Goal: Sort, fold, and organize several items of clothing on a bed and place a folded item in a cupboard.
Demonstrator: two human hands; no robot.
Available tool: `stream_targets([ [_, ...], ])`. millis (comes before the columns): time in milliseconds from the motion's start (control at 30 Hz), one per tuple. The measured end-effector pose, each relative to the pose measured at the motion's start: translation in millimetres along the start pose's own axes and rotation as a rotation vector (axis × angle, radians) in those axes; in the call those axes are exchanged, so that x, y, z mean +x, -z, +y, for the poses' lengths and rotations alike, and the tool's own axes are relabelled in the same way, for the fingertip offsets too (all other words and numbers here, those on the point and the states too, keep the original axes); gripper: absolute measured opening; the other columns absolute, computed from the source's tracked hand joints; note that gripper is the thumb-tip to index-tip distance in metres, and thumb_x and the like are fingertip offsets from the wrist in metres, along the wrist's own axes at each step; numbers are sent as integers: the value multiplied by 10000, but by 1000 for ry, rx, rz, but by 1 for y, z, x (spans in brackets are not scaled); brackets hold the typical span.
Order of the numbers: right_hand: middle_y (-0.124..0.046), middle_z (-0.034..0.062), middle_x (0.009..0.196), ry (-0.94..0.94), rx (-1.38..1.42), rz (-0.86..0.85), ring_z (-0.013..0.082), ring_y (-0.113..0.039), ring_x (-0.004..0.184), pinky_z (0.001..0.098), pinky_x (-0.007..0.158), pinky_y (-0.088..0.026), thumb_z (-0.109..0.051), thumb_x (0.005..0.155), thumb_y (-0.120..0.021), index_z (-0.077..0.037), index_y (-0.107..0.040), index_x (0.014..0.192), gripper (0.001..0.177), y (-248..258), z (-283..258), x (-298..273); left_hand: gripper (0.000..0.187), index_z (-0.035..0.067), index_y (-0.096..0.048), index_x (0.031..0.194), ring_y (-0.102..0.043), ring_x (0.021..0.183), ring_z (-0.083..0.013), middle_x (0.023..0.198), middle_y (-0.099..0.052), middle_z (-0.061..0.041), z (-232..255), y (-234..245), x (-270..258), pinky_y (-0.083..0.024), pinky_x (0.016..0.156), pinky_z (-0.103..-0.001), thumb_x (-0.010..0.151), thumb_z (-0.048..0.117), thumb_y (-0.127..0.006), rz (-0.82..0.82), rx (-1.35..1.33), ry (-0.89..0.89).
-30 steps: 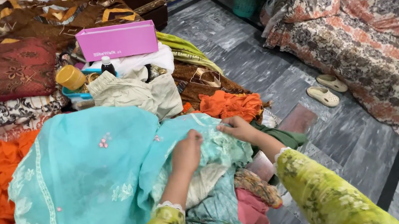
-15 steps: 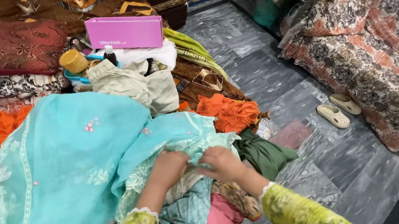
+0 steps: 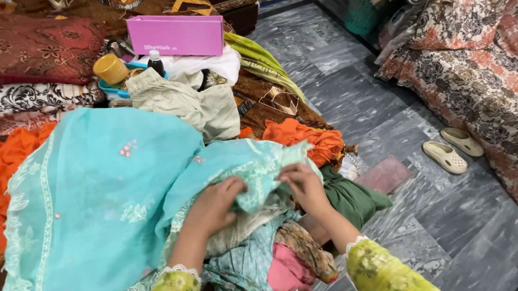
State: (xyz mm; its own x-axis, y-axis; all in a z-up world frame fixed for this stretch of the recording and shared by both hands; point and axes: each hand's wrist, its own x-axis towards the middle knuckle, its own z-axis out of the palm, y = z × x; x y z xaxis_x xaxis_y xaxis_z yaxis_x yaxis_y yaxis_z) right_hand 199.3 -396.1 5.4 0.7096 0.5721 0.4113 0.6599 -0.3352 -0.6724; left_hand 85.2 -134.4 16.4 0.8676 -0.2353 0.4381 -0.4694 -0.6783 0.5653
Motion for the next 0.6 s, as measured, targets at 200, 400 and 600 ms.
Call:
stream_targets([
  [200,-544,123,832,99,-406,390,320,-571,815,428,710,-453,-131,904,-692,-141,-810,999,152,-1,-50,11,259,95,-720,1028,-674,862,-406,862,-690,-176,-56,-40,1,-518,766,-481,953,326,-631,45,-21,566],
  [400,-703,-14,846,-435,254,569,130,-678,755,292,669,-523,-294,996,-639,-80,-624,1285,360,-66,34,-7,582,-44,-702,920,-566,756,-209,753,-646,-144,-127,-102,-4,-517,758,-396,1077,491,-534,143,-555,750],
  [600,-700,58,876,-1164,1107,266,173,-647,754,284,635,-522,-389,944,-672,-63,-602,1149,391,-104,34,-28,581,31,-731,1173,-664,1062,-186,1144,-773,-116,-101,-86,-4,-487,980,-321,1019,537,-490,-20,-790,743],
])
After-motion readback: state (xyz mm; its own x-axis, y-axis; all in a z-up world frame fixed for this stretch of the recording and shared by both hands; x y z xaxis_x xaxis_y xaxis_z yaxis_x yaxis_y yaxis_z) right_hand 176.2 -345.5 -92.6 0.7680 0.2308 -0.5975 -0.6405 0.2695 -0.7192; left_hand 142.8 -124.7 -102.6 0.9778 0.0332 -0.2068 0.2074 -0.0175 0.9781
